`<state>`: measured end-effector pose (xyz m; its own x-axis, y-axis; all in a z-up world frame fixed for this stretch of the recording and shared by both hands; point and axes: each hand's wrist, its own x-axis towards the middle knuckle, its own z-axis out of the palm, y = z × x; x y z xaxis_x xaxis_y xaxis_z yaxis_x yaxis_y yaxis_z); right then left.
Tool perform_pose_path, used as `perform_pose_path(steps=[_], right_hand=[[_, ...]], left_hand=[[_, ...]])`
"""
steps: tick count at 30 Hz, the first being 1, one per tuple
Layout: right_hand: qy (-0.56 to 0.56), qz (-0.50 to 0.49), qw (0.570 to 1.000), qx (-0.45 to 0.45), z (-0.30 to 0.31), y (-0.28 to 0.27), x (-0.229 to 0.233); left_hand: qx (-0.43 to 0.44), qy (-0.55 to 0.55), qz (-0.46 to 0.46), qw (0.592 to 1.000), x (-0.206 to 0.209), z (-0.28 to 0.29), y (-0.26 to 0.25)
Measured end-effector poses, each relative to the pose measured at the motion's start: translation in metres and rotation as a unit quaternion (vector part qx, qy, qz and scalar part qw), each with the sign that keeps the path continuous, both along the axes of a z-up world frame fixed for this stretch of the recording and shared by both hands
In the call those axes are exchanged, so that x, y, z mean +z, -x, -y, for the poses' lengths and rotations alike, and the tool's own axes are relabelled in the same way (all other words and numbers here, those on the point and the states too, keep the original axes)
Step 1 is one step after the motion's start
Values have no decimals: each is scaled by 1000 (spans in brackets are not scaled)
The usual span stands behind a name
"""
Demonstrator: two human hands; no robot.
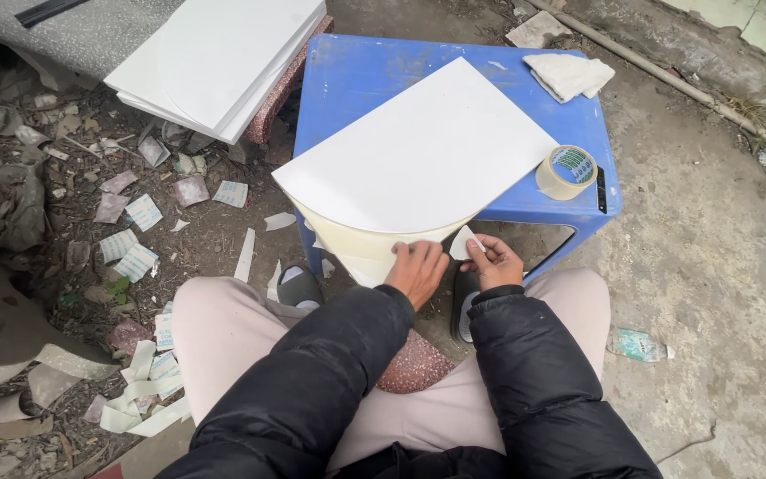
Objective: Applying adhesive tape to the curved edge of a white board
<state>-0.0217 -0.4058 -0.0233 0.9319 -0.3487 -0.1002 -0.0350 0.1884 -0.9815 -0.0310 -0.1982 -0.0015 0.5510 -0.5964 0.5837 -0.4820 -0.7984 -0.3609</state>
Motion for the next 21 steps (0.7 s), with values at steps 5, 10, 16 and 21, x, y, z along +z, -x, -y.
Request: perform_pose_path(steps=[5, 10, 16, 21], right_hand=[[3, -3, 1000, -7, -5, 0, -1], [-9, -9, 1000, 2, -5, 1, 7], [-1, -10, 1000, 19, -6, 2, 10], [54, 13, 998, 42, -18, 5, 30]], left_hand=[[-11, -48, 51, 998, 10, -7, -8], [-41, -5, 67, 997, 3, -10, -12], [-25, 92, -36, 995, -28, -2, -6], [-25, 378, -329, 865, 46, -32, 39]])
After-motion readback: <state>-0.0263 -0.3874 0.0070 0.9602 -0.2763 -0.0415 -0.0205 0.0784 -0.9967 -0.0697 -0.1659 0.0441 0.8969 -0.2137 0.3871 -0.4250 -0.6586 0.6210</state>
